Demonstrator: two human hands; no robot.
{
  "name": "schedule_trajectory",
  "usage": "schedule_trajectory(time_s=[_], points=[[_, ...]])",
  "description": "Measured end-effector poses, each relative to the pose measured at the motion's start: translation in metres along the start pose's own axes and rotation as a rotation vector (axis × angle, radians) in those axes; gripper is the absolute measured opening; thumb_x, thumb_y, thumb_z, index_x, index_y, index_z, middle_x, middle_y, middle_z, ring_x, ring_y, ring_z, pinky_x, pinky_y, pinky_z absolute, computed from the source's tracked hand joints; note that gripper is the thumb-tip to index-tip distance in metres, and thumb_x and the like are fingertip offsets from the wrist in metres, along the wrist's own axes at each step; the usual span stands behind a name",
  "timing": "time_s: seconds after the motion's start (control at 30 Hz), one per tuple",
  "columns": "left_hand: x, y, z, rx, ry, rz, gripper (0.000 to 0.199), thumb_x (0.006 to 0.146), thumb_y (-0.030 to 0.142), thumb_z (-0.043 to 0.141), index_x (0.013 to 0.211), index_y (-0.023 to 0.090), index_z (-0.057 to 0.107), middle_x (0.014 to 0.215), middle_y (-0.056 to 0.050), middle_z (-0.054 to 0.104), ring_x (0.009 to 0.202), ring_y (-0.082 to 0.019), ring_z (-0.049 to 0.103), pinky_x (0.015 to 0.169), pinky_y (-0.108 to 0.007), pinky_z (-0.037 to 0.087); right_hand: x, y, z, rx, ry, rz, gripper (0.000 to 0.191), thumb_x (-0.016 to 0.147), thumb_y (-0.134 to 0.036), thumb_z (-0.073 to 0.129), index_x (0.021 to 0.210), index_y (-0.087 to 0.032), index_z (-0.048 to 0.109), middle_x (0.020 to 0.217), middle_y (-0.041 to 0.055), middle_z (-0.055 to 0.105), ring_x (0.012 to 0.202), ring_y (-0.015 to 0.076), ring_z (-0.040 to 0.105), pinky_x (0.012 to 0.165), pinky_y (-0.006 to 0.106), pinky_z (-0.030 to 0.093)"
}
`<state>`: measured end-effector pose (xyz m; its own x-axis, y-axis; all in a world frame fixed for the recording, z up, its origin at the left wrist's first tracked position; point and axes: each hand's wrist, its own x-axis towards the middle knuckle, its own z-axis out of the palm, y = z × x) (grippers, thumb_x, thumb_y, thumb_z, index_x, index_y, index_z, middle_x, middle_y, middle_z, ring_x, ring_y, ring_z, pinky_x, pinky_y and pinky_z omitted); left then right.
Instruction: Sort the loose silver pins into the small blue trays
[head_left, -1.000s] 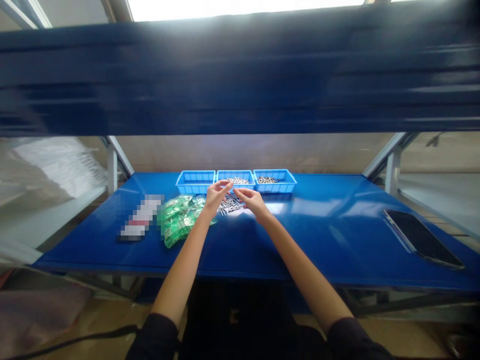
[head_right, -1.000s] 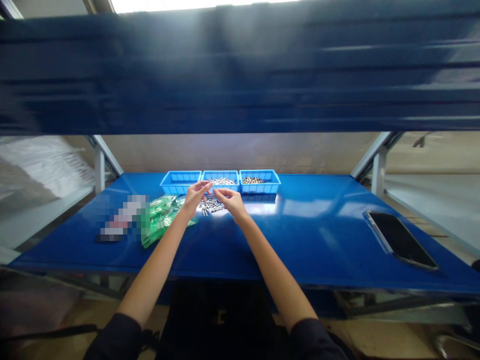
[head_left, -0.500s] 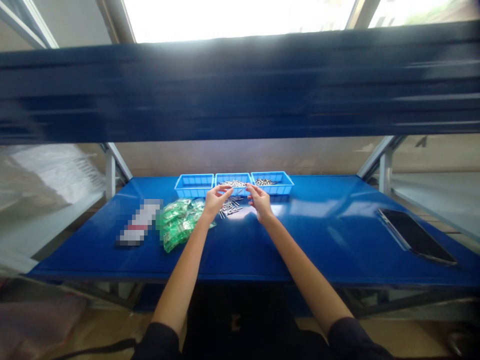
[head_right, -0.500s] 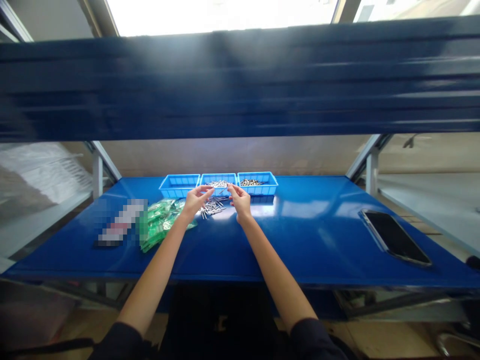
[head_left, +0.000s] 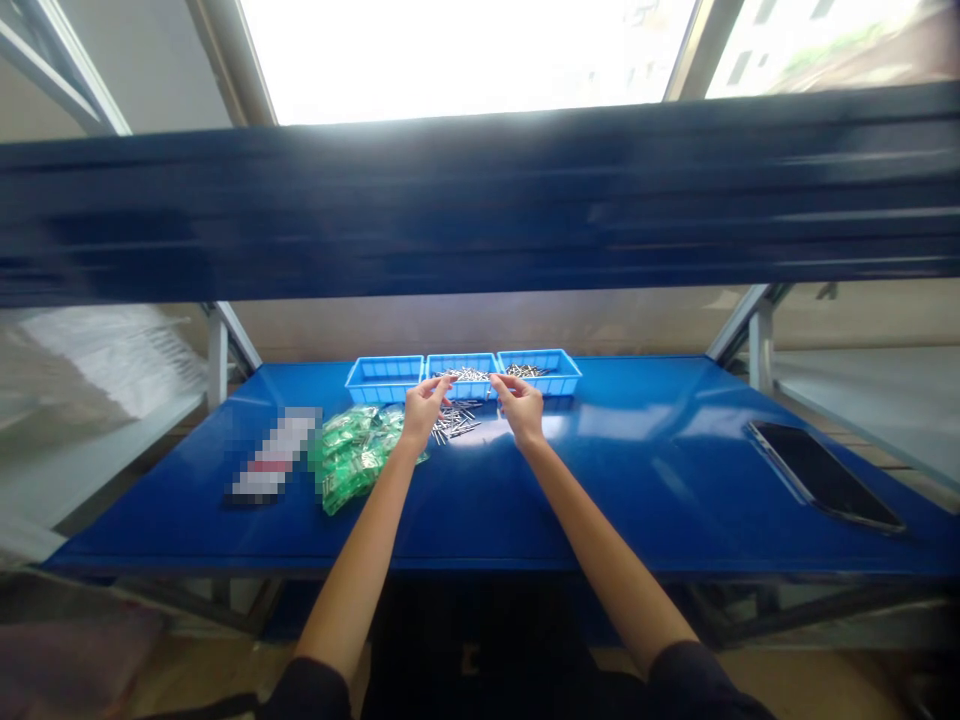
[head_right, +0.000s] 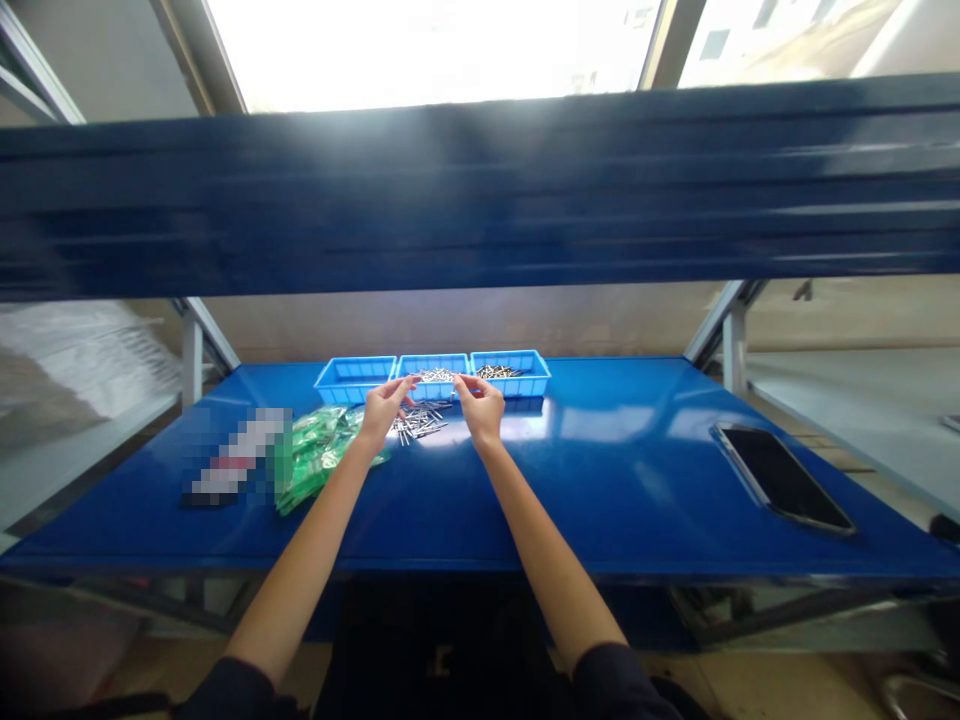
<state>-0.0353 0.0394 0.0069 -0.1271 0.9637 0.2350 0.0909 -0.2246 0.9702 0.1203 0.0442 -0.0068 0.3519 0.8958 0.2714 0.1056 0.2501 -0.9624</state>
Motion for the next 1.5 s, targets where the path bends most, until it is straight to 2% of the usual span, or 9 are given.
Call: schedule_trajectory(time_s=[0.17, 0.37, 0.5, 0.67, 0.8, 0.9, 1.13, 1.33, 1.5], points=[[-0.001, 0.0, -0.001, 0.048, -0.009, -0.015, 0.035, 0.071, 0.046, 0.064, 0.083, 0.013, 0.072, 0.088, -0.009, 0.068, 0.057, -0.009, 0.054, 0.038, -0.017, 0.035, 0.0, -0.001, 0.0, 0.015, -0.03, 0.012, 0.043, 0.07, -0.05, 0.057, 0.091, -0.015, 0.071, 0.079, 0.0076, 0.07, 0.058, 0.0147, 0.057, 0.047, 0.025, 0.043], [-0.001, 0.0, 0.0, 0.052, -0.004, -0.077, 0.041, 0.065, 0.053, 0.066, 0.063, 0.012, 0.065, 0.073, -0.009, 0.066, 0.055, -0.01, 0.054, 0.037, -0.016, 0.035, -0.002, -0.004, 0.0, 0.063, -0.059, 0.026, 0.042, 0.071, -0.048, 0.056, 0.094, -0.016, 0.069, 0.082, 0.0074, 0.069, 0.058, 0.0141, 0.057, 0.044, 0.023, 0.042], [-0.003, 0.003, 0.0, 0.002, -0.04, -0.085, 0.04, 0.066, 0.05, 0.068, 0.079, 0.012, 0.068, 0.084, -0.01, 0.068, 0.054, -0.009, 0.056, 0.036, -0.017, 0.036, -0.001, -0.005, 0.001, 0.17, -0.072, 0.136, 0.043, 0.071, -0.046, 0.056, 0.099, -0.016, 0.067, 0.088, 0.0071, 0.069, 0.06, 0.0127, 0.057, 0.044, 0.021, 0.042], [-0.009, 0.007, 0.005, -0.031, -0.207, -0.102, 0.043, 0.068, 0.044, 0.069, 0.099, 0.014, 0.068, 0.082, -0.011, 0.07, 0.056, -0.011, 0.059, 0.038, -0.017, 0.037, -0.002, -0.007, 0.003, 0.236, -0.077, 0.244, 0.042, 0.068, -0.045, 0.058, 0.098, -0.018, 0.068, 0.096, 0.0072, 0.067, 0.066, 0.0125, 0.059, 0.044, 0.019, 0.041], [-0.013, 0.009, 0.009, -0.009, -0.299, -0.145, 0.046, 0.068, 0.043, 0.07, 0.102, 0.013, 0.068, 0.08, -0.012, 0.07, 0.058, -0.013, 0.06, 0.041, -0.018, 0.039, -0.004, -0.008, 0.005, 0.255, -0.177, 0.24, 0.041, 0.066, -0.047, 0.062, 0.096, -0.02, 0.069, 0.094, 0.0061, 0.067, 0.066, 0.0124, 0.059, 0.045, 0.019, 0.04], [-0.014, 0.008, 0.01, 0.007, -0.33, -0.133, 0.042, 0.068, 0.044, 0.07, 0.096, 0.014, 0.07, 0.078, -0.01, 0.07, 0.057, -0.013, 0.06, 0.042, -0.019, 0.039, -0.006, -0.009, 0.005, 0.247, -0.236, 0.239, 0.042, 0.062, -0.047, 0.067, 0.095, -0.021, 0.071, 0.094, 0.0056, 0.068, 0.068, 0.013, 0.059, 0.047, 0.019, 0.039], [-0.012, 0.004, 0.005, 0.033, -0.288, -0.085, 0.036, 0.065, 0.044, 0.071, 0.086, 0.014, 0.073, 0.076, -0.009, 0.069, 0.06, -0.013, 0.06, 0.042, -0.019, 0.037, -0.012, -0.011, 0.003, 0.189, -0.332, 0.218, 0.046, 0.061, -0.05, 0.07, 0.097, -0.021, 0.07, 0.093, 0.0061, 0.069, 0.076, 0.0159, 0.061, 0.053, 0.021, 0.041], [-0.01, -0.002, 0.008, -0.017, -0.261, -0.079, 0.036, 0.066, 0.044, 0.07, 0.085, 0.014, 0.072, 0.081, -0.009, 0.068, 0.066, -0.014, 0.06, 0.043, -0.018, 0.039, -0.013, -0.012, 0.004, 0.199, -0.275, 0.25, 0.049, 0.059, -0.052, 0.071, 0.096, -0.02, 0.07, 0.095, 0.0075, 0.069, 0.081, 0.0178, 0.061, 0.054, 0.022, 0.041], [-0.005, -0.002, 0.006, -0.077, -0.105, -0.081, 0.037, 0.063, 0.044, 0.071, 0.082, 0.013, 0.07, 0.08, -0.008, 0.067, 0.065, -0.014, 0.06, 0.042, -0.018, 0.039, -0.014, -0.012, 0.005, 0.147, -0.282, 0.203, 0.044, 0.059, -0.052, 0.071, 0.089, -0.019, 0.072, 0.088, 0.0065, 0.069, 0.073, 0.0159, 0.06, 0.052, 0.023, 0.041]])
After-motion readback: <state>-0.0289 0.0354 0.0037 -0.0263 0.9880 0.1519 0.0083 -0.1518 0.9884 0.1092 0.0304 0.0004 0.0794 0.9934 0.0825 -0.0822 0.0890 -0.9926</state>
